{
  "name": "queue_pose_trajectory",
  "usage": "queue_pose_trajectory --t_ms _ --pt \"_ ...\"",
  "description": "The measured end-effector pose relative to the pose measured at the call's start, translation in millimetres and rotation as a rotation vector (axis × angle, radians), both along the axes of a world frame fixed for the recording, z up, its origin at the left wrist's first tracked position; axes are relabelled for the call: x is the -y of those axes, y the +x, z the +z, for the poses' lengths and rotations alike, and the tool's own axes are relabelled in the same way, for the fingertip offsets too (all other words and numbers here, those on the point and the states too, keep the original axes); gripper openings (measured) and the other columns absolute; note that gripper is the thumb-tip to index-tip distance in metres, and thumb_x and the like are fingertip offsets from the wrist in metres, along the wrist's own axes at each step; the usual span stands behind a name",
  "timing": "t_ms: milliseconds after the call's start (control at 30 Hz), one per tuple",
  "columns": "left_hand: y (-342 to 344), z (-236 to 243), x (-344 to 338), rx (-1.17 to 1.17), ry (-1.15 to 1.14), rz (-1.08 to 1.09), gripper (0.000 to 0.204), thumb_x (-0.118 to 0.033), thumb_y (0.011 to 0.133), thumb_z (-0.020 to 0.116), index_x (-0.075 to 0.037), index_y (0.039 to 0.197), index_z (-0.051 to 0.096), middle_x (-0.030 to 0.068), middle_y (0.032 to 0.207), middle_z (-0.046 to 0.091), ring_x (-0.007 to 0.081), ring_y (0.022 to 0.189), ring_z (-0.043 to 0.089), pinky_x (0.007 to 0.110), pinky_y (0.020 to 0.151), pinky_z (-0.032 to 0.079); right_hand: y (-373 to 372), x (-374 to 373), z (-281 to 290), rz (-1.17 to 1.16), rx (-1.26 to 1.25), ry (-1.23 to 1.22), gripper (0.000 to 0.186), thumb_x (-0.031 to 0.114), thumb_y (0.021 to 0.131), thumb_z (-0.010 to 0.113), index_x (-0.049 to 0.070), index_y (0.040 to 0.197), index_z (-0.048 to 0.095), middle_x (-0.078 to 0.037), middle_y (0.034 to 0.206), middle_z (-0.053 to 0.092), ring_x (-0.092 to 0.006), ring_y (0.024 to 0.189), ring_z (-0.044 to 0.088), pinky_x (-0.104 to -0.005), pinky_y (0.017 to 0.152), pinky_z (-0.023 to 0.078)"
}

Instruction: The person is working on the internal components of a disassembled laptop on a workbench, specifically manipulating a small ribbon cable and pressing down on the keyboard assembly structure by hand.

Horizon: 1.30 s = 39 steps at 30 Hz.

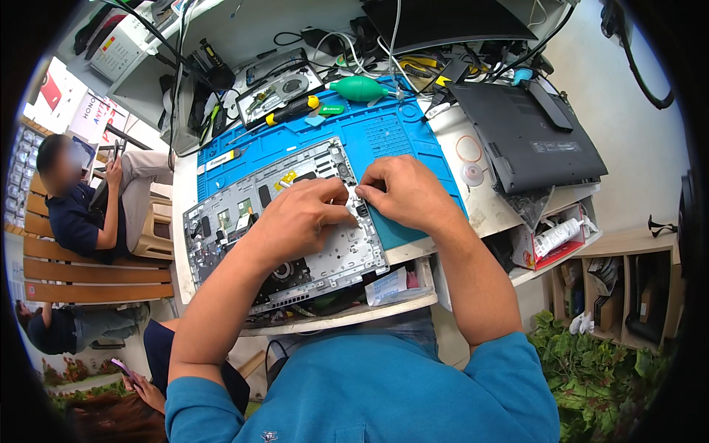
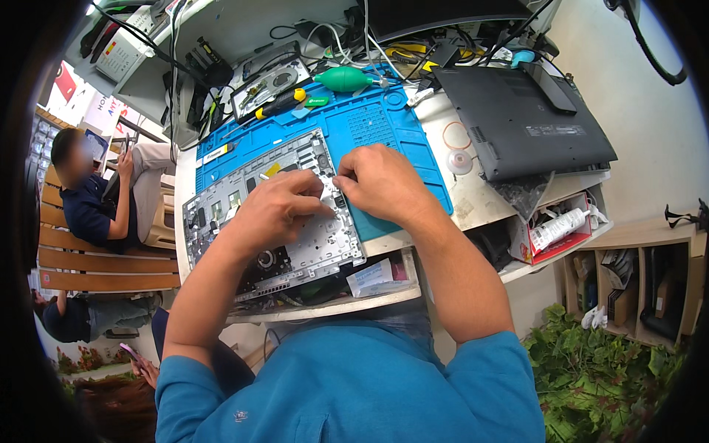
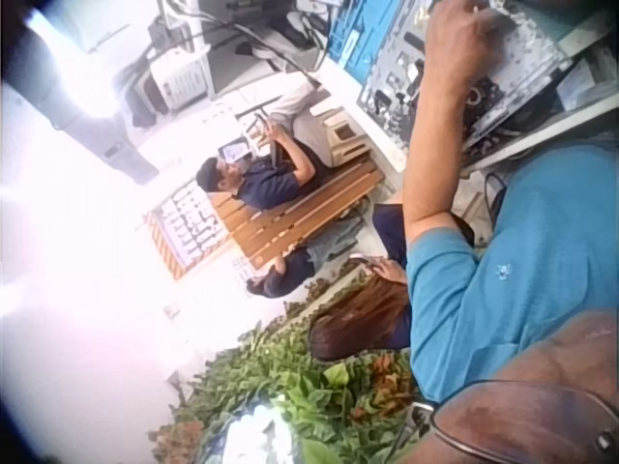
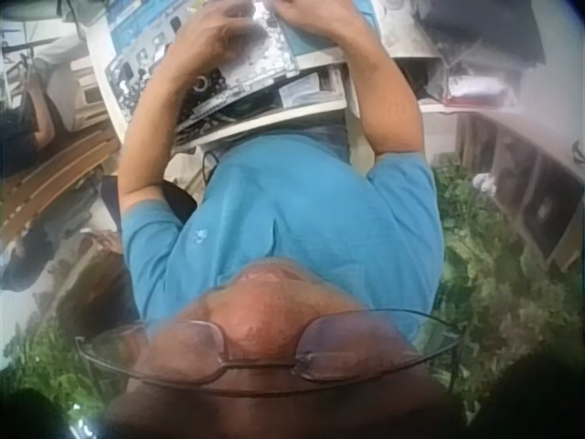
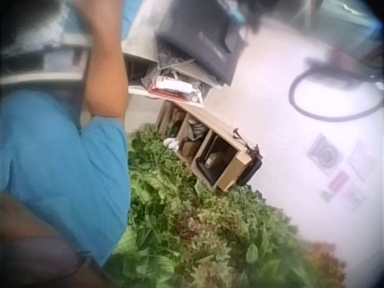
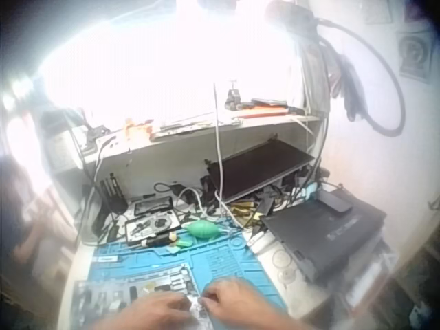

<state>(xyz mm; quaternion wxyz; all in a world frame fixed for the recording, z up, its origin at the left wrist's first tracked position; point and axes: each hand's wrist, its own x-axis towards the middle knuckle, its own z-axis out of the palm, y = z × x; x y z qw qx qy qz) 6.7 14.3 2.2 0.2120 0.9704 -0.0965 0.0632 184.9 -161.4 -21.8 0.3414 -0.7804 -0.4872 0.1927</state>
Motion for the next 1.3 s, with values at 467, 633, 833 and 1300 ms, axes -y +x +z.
queue_pose_trajectory --t_ms 467,633,833,1300 --pt "-1.0 -3.3 -0.1 0.038 0.04 -0.006 0.042 0.003 0.073 0.081 -0.023 0.105 0.088 0.0019 0.106 0.068 0.0289 0.1 0.072 0.043 0.083 0.058 1.0 1.5 -1.9 0.011 -0.018 0.021 0.021 0.022 0.099 0.079 0.003 0.103 0.087 -0.02 0.097 0.084 -0.0413 0.092 0.08 -0.0507 0.087 0.062" --pt "-13.8 -11.5 15.8 0.075 0.021 0.137 0.038 0.002 0.078 0.081 -0.023 0.106 0.088 0.0035 0.105 0.068 0.0287 0.098 0.072 0.042 0.083 0.059 0.1 -0.7 -1.1 0.008 -0.014 0.006 0.021 0.022 0.099 0.079 0.003 0.103 0.088 -0.02 0.097 0.084 -0.041 0.092 0.08 -0.0508 0.088 0.062" --pt "-23.1 -13.8 33.1 0.065 -0.028 0.287 0.035 0.001 0.081 0.081 -0.022 0.106 0.089 0.0036 0.104 0.068 0.0283 0.093 0.074 0.042 0.079 0.06 -1.1 -0.2 -2.0 0.0 0.002 0.006 0.021 0.022 0.099 0.079 0.003 0.103 0.087 -0.02 0.096 0.084 -0.041 0.092 0.08 -0.0509 0.088 0.062" --pt "-32.0 -18.7 68.6 0.11 0.07 0.503 0.027 -0.003 0.088 0.081 -0.023 0.105 0.089 0.0028 0.101 0.068 0.0287 0.087 0.076 0.043 0.073 0.061 -2.2 -1.4 -5.7 0.002 0.004 0.031 0.021 0.021 0.099 0.079 0.002 0.101 0.086 -0.021 0.093 0.083 -0.0416 0.09 0.08 -0.0508 0.087 0.062"
